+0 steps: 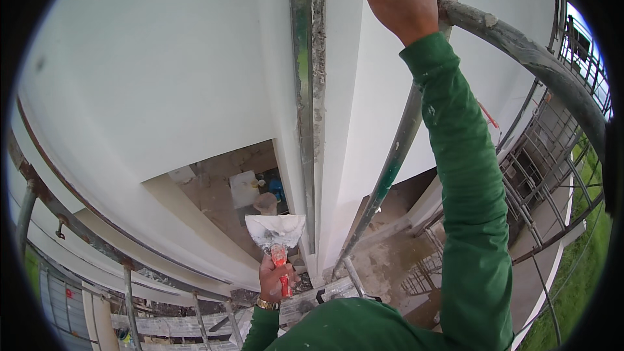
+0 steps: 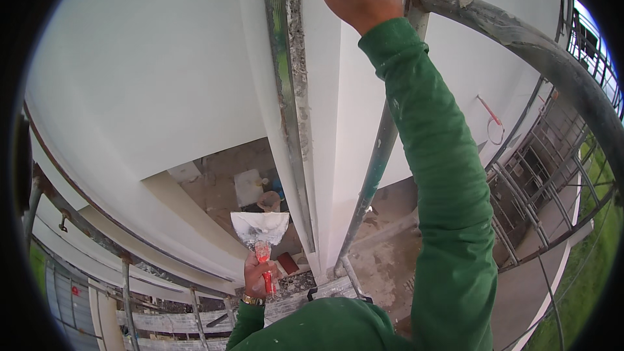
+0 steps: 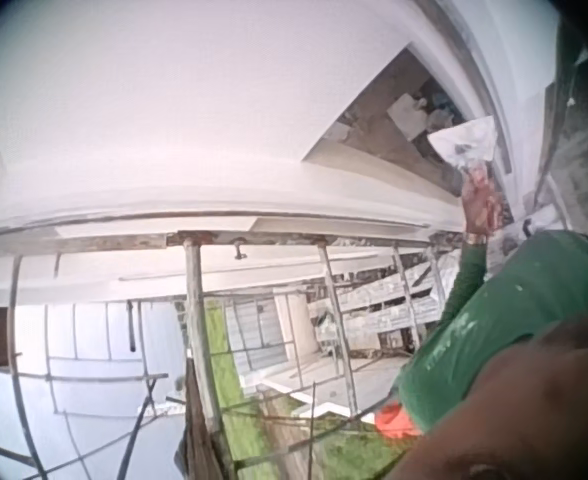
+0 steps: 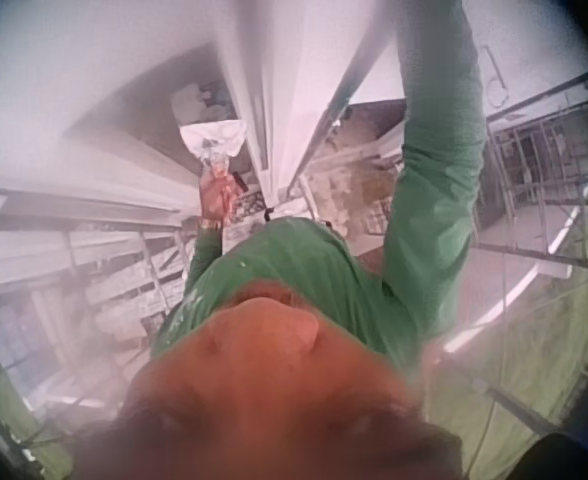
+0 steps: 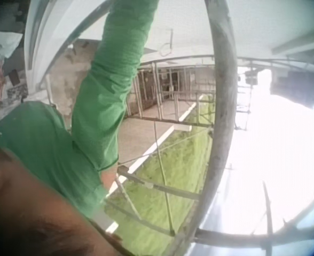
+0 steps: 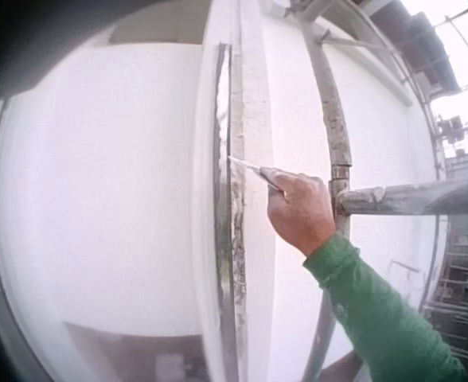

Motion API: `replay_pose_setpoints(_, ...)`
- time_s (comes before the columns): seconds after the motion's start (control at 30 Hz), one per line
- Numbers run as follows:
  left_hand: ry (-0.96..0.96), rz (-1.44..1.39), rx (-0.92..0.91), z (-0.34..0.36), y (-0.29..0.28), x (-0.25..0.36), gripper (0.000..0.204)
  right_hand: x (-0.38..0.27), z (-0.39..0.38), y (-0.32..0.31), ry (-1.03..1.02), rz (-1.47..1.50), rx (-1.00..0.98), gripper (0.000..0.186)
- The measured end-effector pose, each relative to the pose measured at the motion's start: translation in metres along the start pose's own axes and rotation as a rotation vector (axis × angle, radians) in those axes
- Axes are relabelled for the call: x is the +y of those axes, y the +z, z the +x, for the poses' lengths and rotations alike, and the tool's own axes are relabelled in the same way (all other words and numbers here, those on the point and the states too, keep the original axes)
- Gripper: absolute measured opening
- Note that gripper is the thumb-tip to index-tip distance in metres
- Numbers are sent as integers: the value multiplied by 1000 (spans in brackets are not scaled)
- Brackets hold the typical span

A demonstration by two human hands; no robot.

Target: The person applies plaster to a wall corner using a trowel and a hawk. They repeatedly scoop plaster from the hawk and smooth it onto the vertical corner of the wall while standing on scaffolding.

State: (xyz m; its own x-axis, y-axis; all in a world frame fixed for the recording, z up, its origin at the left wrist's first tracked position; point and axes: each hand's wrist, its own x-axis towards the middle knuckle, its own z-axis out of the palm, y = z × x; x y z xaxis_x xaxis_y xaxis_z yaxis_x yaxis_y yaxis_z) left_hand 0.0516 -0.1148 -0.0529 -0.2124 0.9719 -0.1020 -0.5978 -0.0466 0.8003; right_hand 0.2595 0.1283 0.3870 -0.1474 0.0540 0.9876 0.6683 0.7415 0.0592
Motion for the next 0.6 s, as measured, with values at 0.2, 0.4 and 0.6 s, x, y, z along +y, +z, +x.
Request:
replay_pose_setpoints(0.2,217,398,-78,32,32,12,38,-48,-225,-28,1097,1087,-276,20)
replay_pose_setpoints(0.4,339,716,-73,23,46,15,32,-85,-340,-54,1661,1374,-194,23)
replay_pose_setpoints(0.6,415,1047,-90,23,51,-11,46,-94,-354,-49,1765,1396,-233,21)
